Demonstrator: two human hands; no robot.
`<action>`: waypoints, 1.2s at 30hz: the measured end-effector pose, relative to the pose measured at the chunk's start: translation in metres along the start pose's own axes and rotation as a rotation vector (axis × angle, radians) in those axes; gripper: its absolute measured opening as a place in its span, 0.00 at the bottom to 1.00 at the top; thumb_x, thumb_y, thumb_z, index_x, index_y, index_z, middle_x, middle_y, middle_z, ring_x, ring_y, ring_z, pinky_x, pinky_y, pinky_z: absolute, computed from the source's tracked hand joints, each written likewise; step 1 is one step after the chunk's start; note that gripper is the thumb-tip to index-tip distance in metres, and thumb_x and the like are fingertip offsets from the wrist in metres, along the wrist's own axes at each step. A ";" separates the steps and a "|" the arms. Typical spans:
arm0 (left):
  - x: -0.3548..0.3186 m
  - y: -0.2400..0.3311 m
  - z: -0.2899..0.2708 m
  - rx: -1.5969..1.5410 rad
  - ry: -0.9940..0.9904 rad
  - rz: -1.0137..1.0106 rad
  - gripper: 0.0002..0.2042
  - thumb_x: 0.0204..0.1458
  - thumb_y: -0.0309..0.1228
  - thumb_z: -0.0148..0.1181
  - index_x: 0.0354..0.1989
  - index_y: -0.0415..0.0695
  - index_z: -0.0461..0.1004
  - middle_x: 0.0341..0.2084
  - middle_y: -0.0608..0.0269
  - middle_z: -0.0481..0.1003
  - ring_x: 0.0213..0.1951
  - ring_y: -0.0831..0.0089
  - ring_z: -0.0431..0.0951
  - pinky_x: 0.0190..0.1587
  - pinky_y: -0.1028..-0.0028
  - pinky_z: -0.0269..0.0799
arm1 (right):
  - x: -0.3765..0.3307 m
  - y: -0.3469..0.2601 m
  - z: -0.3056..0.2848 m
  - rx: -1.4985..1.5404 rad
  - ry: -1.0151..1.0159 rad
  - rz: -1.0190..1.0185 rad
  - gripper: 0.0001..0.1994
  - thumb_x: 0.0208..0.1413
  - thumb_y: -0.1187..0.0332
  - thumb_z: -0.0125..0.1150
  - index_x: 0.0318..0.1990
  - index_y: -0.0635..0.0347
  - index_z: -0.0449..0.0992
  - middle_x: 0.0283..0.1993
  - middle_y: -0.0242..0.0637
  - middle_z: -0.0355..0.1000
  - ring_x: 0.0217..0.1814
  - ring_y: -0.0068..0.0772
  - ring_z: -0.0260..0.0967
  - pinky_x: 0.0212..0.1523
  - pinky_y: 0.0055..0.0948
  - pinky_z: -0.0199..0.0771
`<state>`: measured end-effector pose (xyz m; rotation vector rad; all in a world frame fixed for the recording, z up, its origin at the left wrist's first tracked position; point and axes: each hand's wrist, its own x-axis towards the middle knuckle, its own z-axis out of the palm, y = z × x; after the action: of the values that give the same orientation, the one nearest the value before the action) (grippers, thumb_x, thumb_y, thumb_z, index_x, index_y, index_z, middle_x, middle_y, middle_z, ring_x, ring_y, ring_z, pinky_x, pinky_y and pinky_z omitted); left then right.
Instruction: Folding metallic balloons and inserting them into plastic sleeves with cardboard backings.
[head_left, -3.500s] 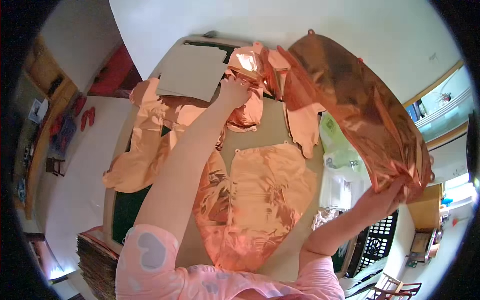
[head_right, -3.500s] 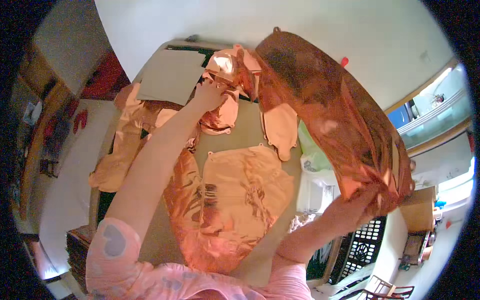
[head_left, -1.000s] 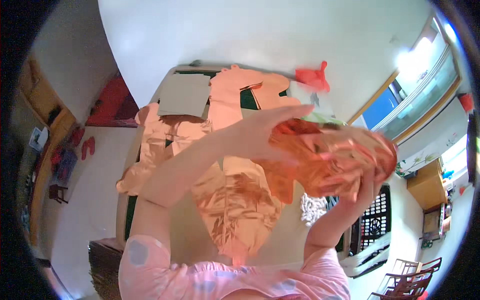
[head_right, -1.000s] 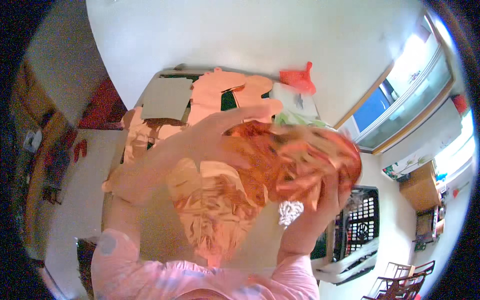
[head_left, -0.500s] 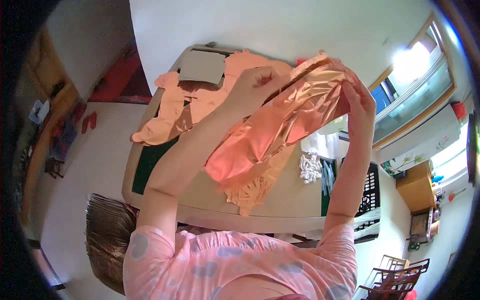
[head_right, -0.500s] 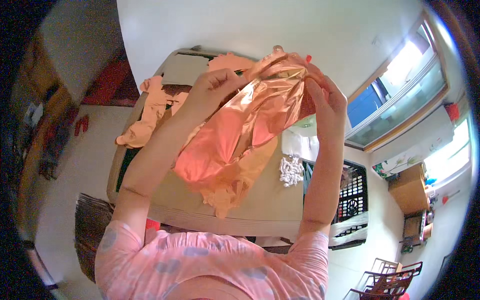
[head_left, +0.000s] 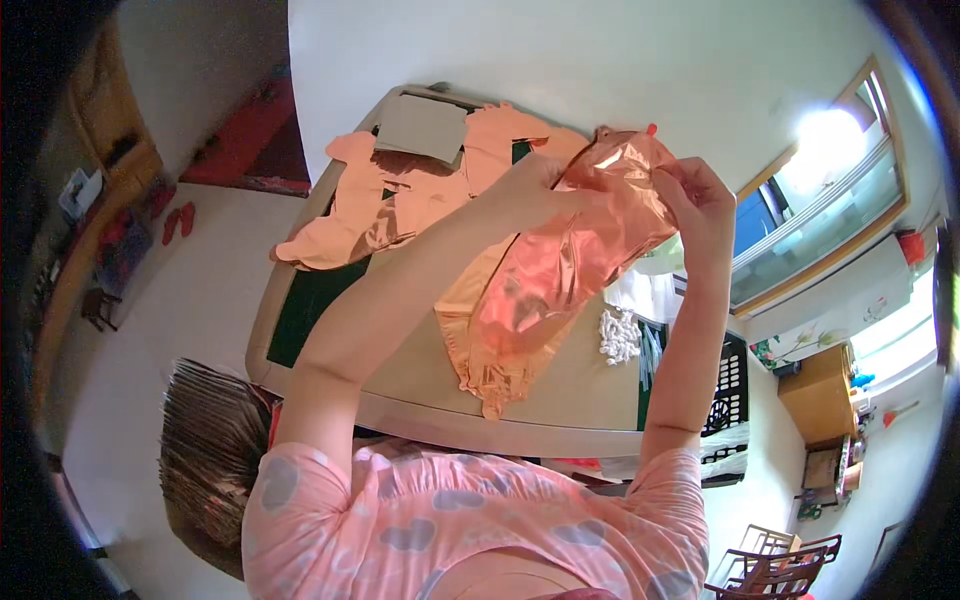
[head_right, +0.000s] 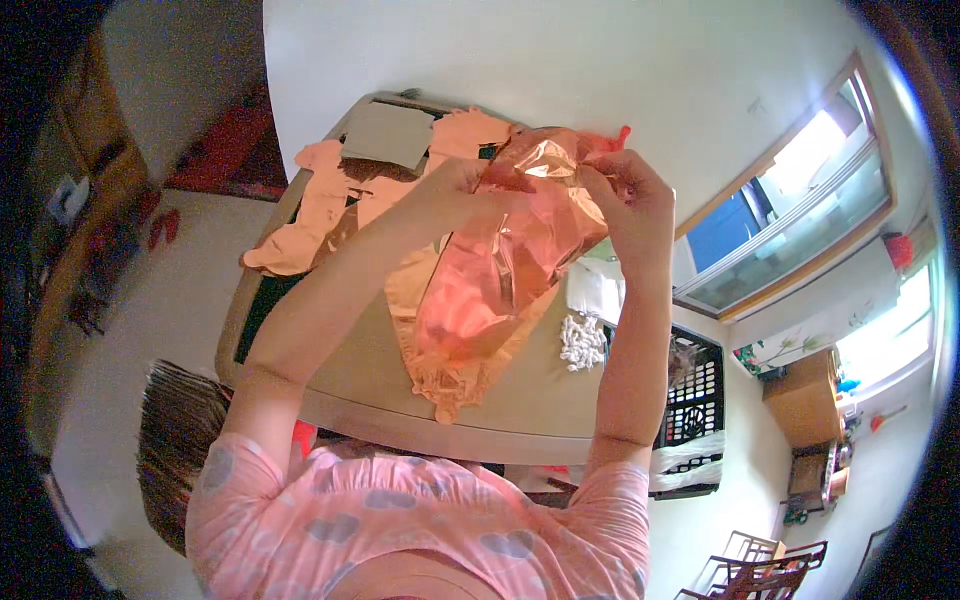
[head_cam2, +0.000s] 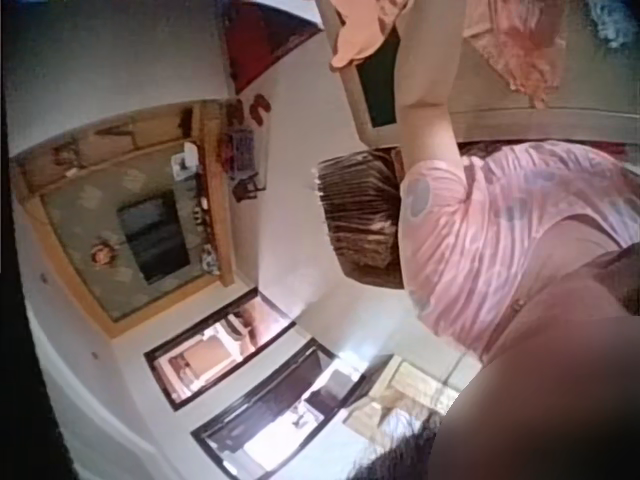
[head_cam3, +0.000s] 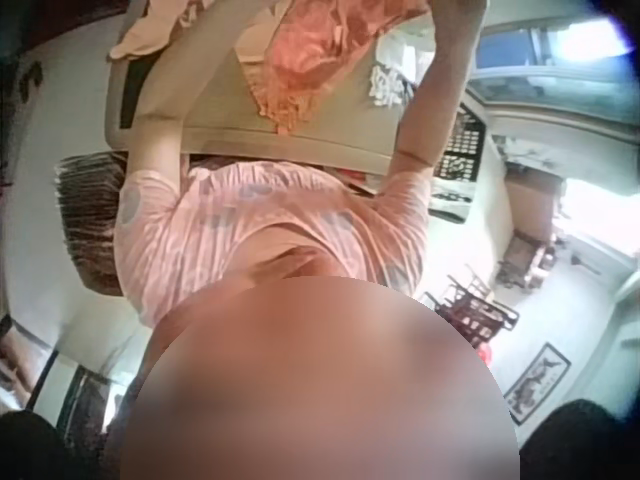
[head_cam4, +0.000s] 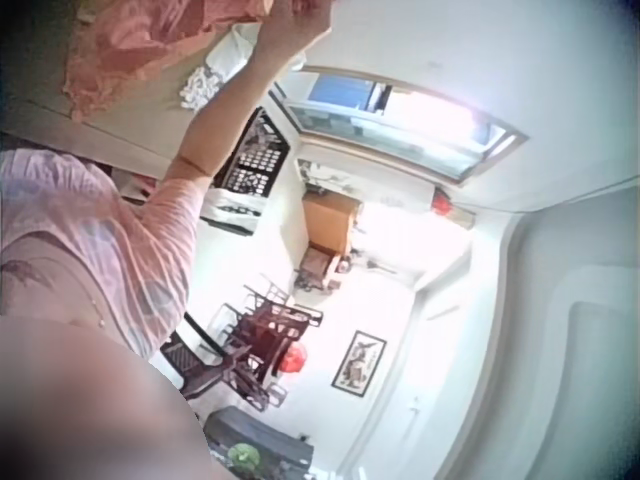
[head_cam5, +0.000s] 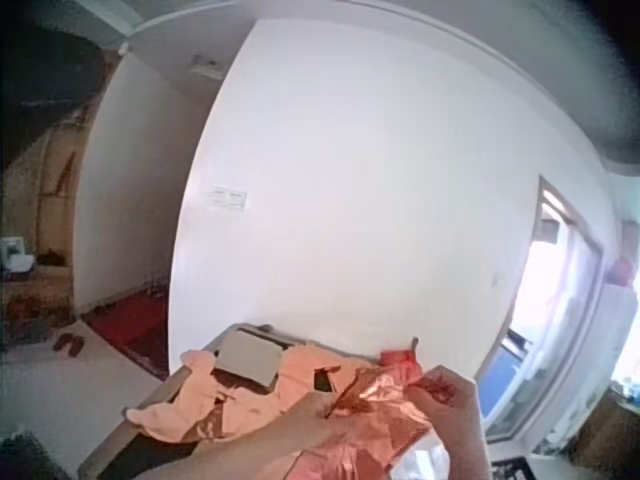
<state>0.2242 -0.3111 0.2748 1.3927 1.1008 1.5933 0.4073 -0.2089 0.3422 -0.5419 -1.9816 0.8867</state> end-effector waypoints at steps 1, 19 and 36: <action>0.003 -0.005 -0.002 -0.001 0.004 0.001 0.12 0.51 0.34 0.64 0.39 0.39 0.79 0.22 0.73 0.71 0.24 0.85 0.66 0.25 0.77 0.61 | 0.002 0.003 -0.002 0.024 -0.050 0.055 0.09 0.53 0.76 0.64 0.42 0.66 0.77 0.38 0.31 0.76 0.40 0.18 0.70 0.43 0.19 0.71; -0.046 -0.031 -0.006 0.385 -0.119 0.164 0.10 0.50 0.21 0.60 0.41 0.41 0.78 0.34 0.64 0.77 0.40 0.74 0.75 0.44 0.73 0.72 | -0.053 0.274 0.061 -0.181 -0.264 0.048 0.14 0.52 0.66 0.60 0.47 0.52 0.78 0.45 0.39 0.76 0.50 0.42 0.71 0.61 0.42 0.63; -0.172 -0.248 0.022 0.812 0.012 0.103 0.19 0.50 0.22 0.56 0.50 0.53 0.78 0.58 0.57 0.70 0.65 0.58 0.62 0.65 0.61 0.60 | -0.123 0.282 0.076 -0.744 -0.118 -0.043 0.20 0.53 0.75 0.54 0.55 0.51 0.72 0.61 0.41 0.67 0.64 0.45 0.62 0.67 0.55 0.52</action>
<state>0.2683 -0.3779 -0.0168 1.9656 1.8230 1.2536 0.4167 -0.1350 0.0340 -0.8652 -2.4026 0.1212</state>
